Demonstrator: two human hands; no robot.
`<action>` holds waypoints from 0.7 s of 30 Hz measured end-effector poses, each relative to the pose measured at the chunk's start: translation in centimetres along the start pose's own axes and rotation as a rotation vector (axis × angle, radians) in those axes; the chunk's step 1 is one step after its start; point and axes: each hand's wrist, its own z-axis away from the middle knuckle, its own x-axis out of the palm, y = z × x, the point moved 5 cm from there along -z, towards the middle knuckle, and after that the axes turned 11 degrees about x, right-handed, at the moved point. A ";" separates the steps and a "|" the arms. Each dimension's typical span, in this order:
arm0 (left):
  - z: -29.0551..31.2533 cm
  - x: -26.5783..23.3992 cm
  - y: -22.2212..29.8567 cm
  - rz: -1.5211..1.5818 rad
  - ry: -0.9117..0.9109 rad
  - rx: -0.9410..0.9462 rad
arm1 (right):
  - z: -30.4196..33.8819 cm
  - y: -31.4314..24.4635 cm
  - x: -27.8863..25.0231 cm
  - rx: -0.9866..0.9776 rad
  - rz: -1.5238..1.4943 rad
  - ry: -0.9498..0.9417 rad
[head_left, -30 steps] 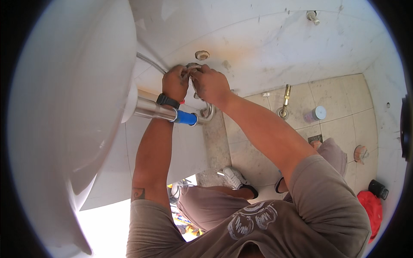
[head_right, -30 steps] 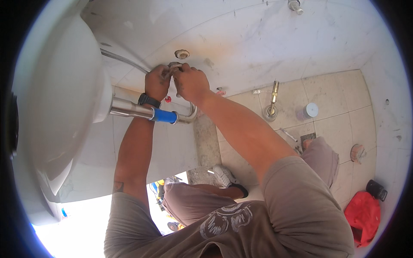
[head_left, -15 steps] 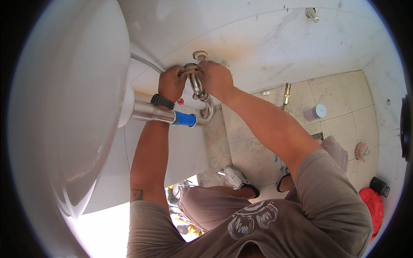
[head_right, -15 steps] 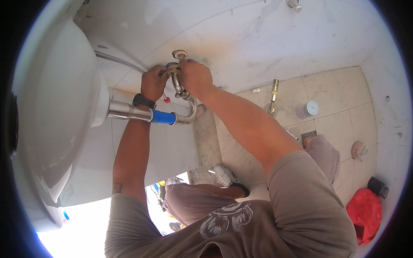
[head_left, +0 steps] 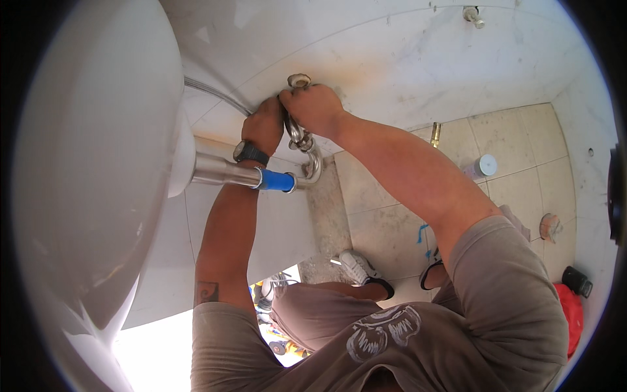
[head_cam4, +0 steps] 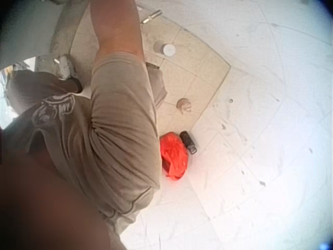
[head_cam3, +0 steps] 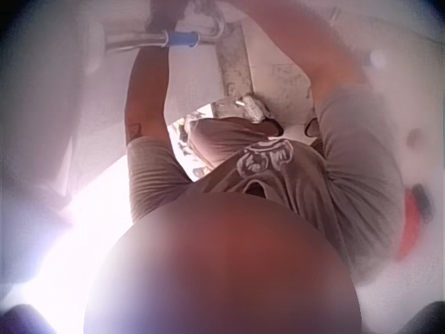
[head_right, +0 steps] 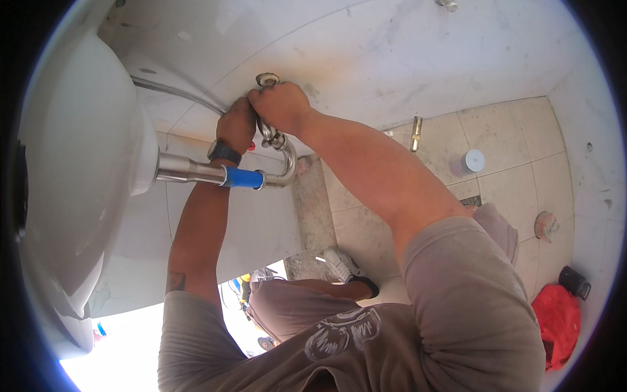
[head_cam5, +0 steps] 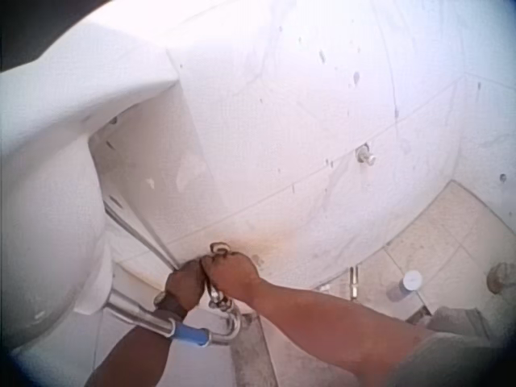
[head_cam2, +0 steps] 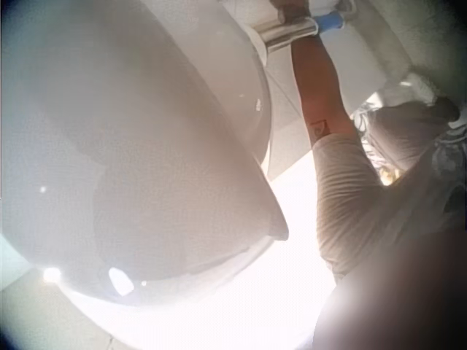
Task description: The person installs a sink drain assembly by connecting a P-trap to the sink tailpiece and tightening the fittings. They then retrieve a cloth and wrap it around the pipe joints, continuing to tighten the connections by hand.
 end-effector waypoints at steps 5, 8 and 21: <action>0.7 -1.6 -0.4 0.391 0.092 0.025 | 0.2 0.8 -0.6 0.028 -0.057 0.006; 1.1 -1.5 -0.5 0.530 0.199 -0.034 | 0.3 0.8 -0.5 0.051 -0.084 -0.034; 1.8 -0.2 -0.8 0.473 0.305 -0.391 | 0.3 0.8 -0.3 0.055 -0.073 -0.004</action>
